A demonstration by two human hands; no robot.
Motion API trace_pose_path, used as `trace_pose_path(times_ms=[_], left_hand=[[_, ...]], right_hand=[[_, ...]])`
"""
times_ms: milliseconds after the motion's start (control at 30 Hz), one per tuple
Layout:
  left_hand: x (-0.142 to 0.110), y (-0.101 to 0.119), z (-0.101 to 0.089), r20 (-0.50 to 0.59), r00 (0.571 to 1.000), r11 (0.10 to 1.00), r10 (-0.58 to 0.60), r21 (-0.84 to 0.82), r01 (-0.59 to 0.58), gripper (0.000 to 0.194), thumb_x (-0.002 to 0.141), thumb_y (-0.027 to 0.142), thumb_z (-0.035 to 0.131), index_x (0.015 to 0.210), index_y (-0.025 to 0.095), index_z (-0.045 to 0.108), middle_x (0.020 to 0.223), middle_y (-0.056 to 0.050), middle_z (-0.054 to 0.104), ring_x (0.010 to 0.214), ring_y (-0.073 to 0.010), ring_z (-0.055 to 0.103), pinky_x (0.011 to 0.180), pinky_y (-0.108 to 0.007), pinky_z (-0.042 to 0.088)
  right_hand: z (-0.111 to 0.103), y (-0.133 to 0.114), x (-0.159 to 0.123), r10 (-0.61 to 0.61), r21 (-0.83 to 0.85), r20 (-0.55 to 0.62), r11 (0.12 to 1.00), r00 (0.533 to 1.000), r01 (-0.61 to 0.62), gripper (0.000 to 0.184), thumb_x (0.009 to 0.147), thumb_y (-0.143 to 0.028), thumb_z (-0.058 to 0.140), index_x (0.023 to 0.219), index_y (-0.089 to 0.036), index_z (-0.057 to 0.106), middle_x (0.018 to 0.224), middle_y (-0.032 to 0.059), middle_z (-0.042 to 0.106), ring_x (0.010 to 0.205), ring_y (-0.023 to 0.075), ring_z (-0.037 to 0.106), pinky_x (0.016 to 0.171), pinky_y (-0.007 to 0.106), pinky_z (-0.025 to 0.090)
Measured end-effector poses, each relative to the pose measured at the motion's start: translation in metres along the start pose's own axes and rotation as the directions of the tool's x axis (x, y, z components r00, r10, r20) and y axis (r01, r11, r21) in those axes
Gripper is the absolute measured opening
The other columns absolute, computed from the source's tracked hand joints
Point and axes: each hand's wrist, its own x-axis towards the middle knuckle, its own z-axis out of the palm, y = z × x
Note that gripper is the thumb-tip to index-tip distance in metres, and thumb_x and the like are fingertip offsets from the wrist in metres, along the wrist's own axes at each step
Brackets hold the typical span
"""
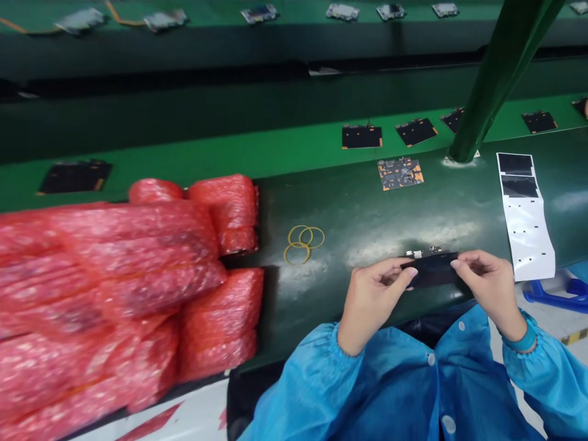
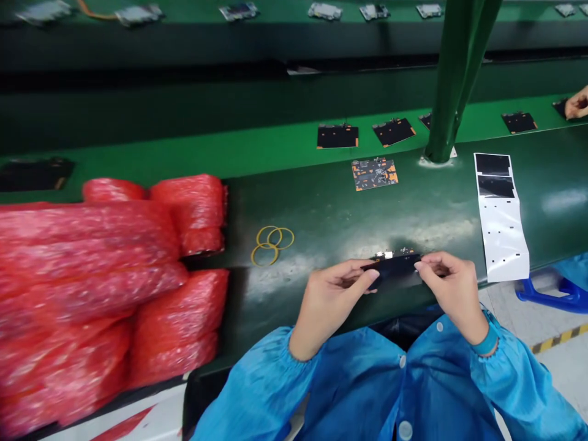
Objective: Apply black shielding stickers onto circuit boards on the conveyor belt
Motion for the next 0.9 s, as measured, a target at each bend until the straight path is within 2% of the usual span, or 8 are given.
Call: trace_pose_path(times_ms=[67, 133, 200, 267, 333, 400, 500, 900], left_hand=[[-0.005, -0.002, -0.006, 0.013, 0.999, 0.997, 0.036, 0.065, -0.037, 0.04, 0.094, 0.04, 0.069, 0.13, 0.021, 0.075, 0.086, -0.002, 0.083, 0.062, -0.0159, 0.076, 0.06, -0.024, 0.063], [-0.011, -0.006, -0.015, -0.028, 0.989, 0.967, 0.142, 0.218, -0.132, 0.048, 0.099, 0.035, 0.065, 0.145, 0.024, 0.065, 0.1, -0.003, 0.084, 0.065, -0.0141, 0.075, 0.061, -0.024, 0.063], [-0.016, -0.013, -0.023, -0.04, 0.952, 0.876, 0.304, 0.405, -0.263, 0.043, 0.101, 0.03, 0.062, 0.143, 0.025, 0.065, 0.109, -0.004, 0.083, 0.081, -0.0169, 0.078, 0.074, -0.029, 0.066], [-0.02, -0.022, -0.028, 0.036, 0.894, 0.745, 0.446, 0.538, -0.393, 0.034, 0.101, 0.026, 0.062, 0.134, 0.024, 0.07, 0.12, -0.007, 0.081, 0.11, -0.0241, 0.076, 0.095, -0.04, 0.066], [-0.024, -0.031, -0.029, 0.138, 0.846, 0.641, 0.515, 0.594, -0.487, 0.029, 0.101, 0.023, 0.062, 0.128, 0.021, 0.071, 0.139, -0.011, 0.073, 0.137, -0.0307, 0.063, 0.112, -0.051, 0.057], [-0.027, -0.038, -0.026, 0.207, 0.826, 0.586, 0.524, 0.616, -0.526, 0.029, 0.101, 0.022, 0.061, 0.128, 0.019, 0.07, 0.153, -0.014, 0.062, 0.151, -0.0336, 0.05, 0.12, -0.057, 0.05], [-0.03, -0.043, -0.023, 0.254, 0.83, 0.562, 0.497, 0.634, -0.531, 0.027, 0.1, 0.022, 0.062, 0.126, 0.019, 0.069, 0.16, -0.014, 0.056, 0.156, -0.0349, 0.043, 0.125, -0.059, 0.043], [-0.03, -0.038, -0.022, 0.254, 0.852, 0.588, 0.458, 0.632, -0.505, 0.024, 0.099, 0.021, 0.06, 0.119, 0.02, 0.072, 0.161, -0.01, 0.055, 0.156, -0.0347, 0.042, 0.126, -0.056, 0.041]], right_hand=[[-0.003, -0.001, 0.002, 0.023, -0.011, -0.017, 1.0, 1.0, -0.023, 0.017, 0.076, -0.038, 0.081, 0.071, -0.022, 0.08, 0.061, 0.001, 0.074, 0.051, 0.0142, 0.064, 0.05, 0.024, 0.052], [-0.009, -0.001, 0.006, 0.072, -0.01, -0.01, 0.997, 0.997, -0.072, 0.019, 0.075, -0.04, 0.082, 0.072, -0.021, 0.08, 0.058, 0.0007, 0.072, 0.048, 0.0136, 0.062, 0.047, 0.023, 0.05], [-0.015, 0.001, 0.009, 0.13, -0.011, 0.035, 0.992, 0.991, -0.129, 0.025, 0.074, -0.045, 0.083, 0.072, -0.02, 0.08, 0.054, 0.0006, 0.069, 0.047, 0.0144, 0.063, 0.046, 0.023, 0.051], [-0.018, 0.004, 0.01, 0.181, -0.021, 0.084, 0.983, 0.98, -0.18, 0.031, 0.073, -0.05, 0.084, 0.071, -0.02, 0.079, 0.052, 0.0005, 0.067, 0.045, 0.0155, 0.063, 0.045, 0.025, 0.052], [-0.018, 0.006, 0.008, 0.218, -0.026, 0.106, 0.976, 0.97, -0.217, 0.034, 0.073, -0.053, 0.086, 0.071, -0.019, 0.077, 0.051, 0.0002, 0.067, 0.043, 0.016, 0.063, 0.044, 0.026, 0.054], [-0.015, 0.007, 0.004, 0.243, -0.018, 0.108, 0.97, 0.964, -0.242, 0.035, 0.073, -0.054, 0.087, 0.073, -0.02, 0.077, 0.051, -0.0002, 0.067, 0.043, 0.016, 0.064, 0.044, 0.026, 0.056], [-0.009, 0.007, -0.001, 0.25, -0.004, 0.084, 0.968, 0.965, -0.251, 0.035, 0.075, -0.053, 0.087, 0.077, -0.019, 0.078, 0.052, -0.0005, 0.068, 0.043, 0.016, 0.065, 0.044, 0.025, 0.057], [-0.007, 0.0, -0.004, 0.203, -0.083, 0.012, 0.976, 0.979, -0.201, 0.036, 0.074, -0.053, 0.09, 0.078, -0.019, 0.079, 0.053, -0.0005, 0.069, 0.043, 0.0168, 0.067, 0.043, 0.025, 0.059]])
